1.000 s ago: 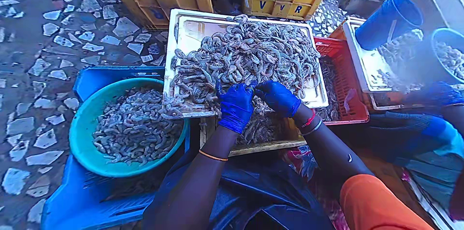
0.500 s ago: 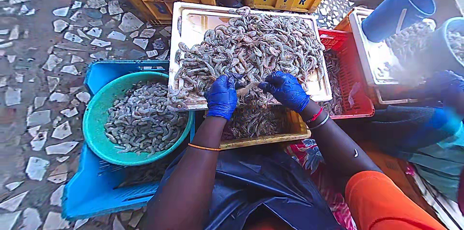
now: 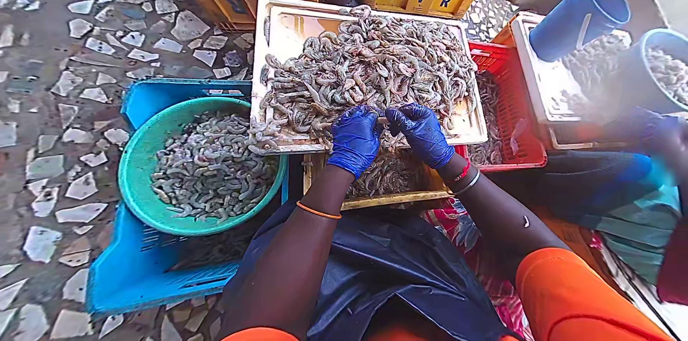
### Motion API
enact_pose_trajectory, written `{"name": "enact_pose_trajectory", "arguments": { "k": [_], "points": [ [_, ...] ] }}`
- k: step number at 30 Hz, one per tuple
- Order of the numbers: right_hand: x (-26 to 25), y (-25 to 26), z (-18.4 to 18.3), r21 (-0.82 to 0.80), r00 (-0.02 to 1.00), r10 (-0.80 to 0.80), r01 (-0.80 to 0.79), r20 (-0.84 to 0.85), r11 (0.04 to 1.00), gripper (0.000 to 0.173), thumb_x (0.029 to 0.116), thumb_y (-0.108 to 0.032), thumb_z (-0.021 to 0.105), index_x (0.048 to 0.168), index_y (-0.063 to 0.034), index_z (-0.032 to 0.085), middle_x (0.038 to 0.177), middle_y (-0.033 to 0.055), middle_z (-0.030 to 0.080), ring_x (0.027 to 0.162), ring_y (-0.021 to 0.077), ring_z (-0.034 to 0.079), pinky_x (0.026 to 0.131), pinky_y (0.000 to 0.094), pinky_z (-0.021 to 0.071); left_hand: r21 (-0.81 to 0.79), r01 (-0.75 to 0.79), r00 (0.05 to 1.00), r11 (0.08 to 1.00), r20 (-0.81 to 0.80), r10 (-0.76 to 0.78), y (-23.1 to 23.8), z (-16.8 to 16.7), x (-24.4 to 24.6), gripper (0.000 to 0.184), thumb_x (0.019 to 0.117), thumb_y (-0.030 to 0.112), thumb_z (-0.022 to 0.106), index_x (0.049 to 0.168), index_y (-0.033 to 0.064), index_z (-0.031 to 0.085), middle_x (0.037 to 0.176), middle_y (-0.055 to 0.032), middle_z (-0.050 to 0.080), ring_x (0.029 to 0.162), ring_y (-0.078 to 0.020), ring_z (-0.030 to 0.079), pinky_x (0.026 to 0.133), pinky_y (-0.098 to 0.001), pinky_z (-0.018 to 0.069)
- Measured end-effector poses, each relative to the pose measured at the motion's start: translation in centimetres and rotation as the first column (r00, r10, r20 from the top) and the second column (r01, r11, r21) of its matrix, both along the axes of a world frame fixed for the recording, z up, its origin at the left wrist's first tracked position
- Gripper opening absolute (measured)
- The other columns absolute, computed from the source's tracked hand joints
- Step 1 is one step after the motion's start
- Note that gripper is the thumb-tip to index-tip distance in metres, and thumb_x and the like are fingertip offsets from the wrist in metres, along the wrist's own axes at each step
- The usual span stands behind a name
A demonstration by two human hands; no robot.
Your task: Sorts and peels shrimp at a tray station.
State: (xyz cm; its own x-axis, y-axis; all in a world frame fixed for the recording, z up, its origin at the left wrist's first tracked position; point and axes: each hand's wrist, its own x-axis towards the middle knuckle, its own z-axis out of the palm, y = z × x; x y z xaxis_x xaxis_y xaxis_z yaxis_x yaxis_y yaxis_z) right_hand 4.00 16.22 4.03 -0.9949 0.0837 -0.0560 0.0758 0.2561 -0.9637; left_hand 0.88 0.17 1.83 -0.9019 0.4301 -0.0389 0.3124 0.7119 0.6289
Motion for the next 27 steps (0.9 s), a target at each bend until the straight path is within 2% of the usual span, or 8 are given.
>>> {"name": "enact_pose_trajectory", "arguments": {
  "k": [4,8,10,12,16,19,23,27],
  "points": [
    [0.5,-1.0,0.9,-0.180,0.978,-0.183,0.199,0.100,0.963,0.027,0.1015,-0.020,0.064,0.078,-0.0088,0.067,0.065,-0.0037,0.064,0.060,0.0045,0.059,0.062,0.0245,0.0508,-0.140,-0.014,1.000,0.990,0.002,0.015,0.5,0.8,0.5,0.028,0.1004,0.020,0.059,0.123,0.0086,0.071,0.143,-0.0187,0.058,0.139,-0.0412,0.048,0.108,-0.0665,0.0363],
    [3.7,2.3,4.9,-0.281,0.999,-0.041,0.038,-0.005,0.959,0.027,0.1086,-0.040,0.049,0.109,-0.0182,0.064,0.082,-0.0027,0.058,0.070,0.0081,0.057,0.067,0.0294,0.0559,-0.083,-0.053,0.986,0.995,0.153,0.065,-0.8,-0.2,0.3,0.036,0.1061,0.034,0.053,0.120,0.0062,0.071,0.133,-0.0212,0.063,0.130,-0.0429,0.055,0.102,-0.0682,0.0429],
    [2.0,3.8,5.6,0.175,0.997,0.073,-0.066,-0.035,0.982,0.036,0.1081,-0.037,0.046,0.091,-0.0143,0.067,0.073,-0.0027,0.065,0.062,0.0074,0.059,0.060,0.0278,0.0521,0.234,-0.101,0.968,0.967,0.250,0.041,-1.7,-0.5,0.0,0.037,0.1091,0.034,0.048,0.119,0.0074,0.072,0.123,-0.0167,0.067,0.120,-0.0323,0.061,0.103,-0.0586,0.0457],
    [1.3,4.2,4.9,0.689,0.968,0.200,-0.250,0.154,0.680,0.044,0.1039,-0.052,0.051,0.104,-0.0154,0.075,0.097,0.0065,0.072,0.092,0.0243,0.068,0.080,0.0527,0.0532,0.515,-0.140,0.948,0.846,0.316,-0.036,-1.9,0.0,0.6,0.036,0.1118,0.026,0.040,0.122,0.0081,0.069,0.119,-0.0067,0.069,0.111,-0.0122,0.062,0.100,-0.0365,0.0485],
    [1.7,0.9,1.2,0.754,0.943,0.320,-0.274,0.089,0.597,0.055,0.1005,-0.047,0.061,0.146,-0.0170,0.056,0.135,0.0144,0.064,0.124,0.0338,0.060,0.101,0.0609,0.0464,0.622,-0.308,0.862,0.720,0.502,-0.064,-0.6,2.9,2.2,0.042,0.1129,0.024,0.037,0.139,-0.0042,0.053,0.137,-0.0167,0.059,0.124,-0.0114,0.055,0.110,-0.0307,0.0409],
    [2.1,-1.4,0.1,0.842,0.945,0.294,-0.041,-0.142,0.538,0.042,0.1040,-0.025,0.056,0.141,-0.0052,0.059,0.125,0.0178,0.069,0.117,0.0350,0.066,0.110,0.0593,0.0406,0.695,-0.408,0.836,0.591,0.544,-0.063,0.5,2.2,2.7,0.038,0.1127,0.025,0.036,0.136,0.0005,0.054,0.121,-0.0083,0.063,0.107,-0.0052,0.060,0.095,-0.0245,0.0493],
    [1.3,-0.8,-0.1,0.912,0.860,0.457,0.024,-0.227,0.409,0.033,0.1033,-0.028,0.055,0.124,-0.0072,0.071,0.112,0.0140,0.074,0.105,0.0326,0.070,0.112,0.0581,0.0383,0.752,-0.480,0.825,0.452,0.562,-0.059,0.0,1.5,3.0,0.037,0.1128,0.023,0.034,0.133,0.0033,0.058,0.124,-0.0042,0.064,0.111,-0.0060,0.060,0.097,-0.0272,0.0498],
    [1.4,-0.6,0.2,0.921,0.880,0.475,-0.186,0.001,0.343,0.029,0.1033,-0.032,0.056,0.097,-0.0089,0.072,0.090,0.0122,0.072,0.089,0.0318,0.071,0.083,0.0552,0.0545,0.647,-0.621,0.772,0.442,0.602,0.205,-1.9,2.2,2.8,0.038,0.1126,0.026,0.036,0.126,0.0071,0.066,0.128,-0.0039,0.067,0.118,-0.0090,0.059,0.103,-0.0335,0.0468]
  ]
}}
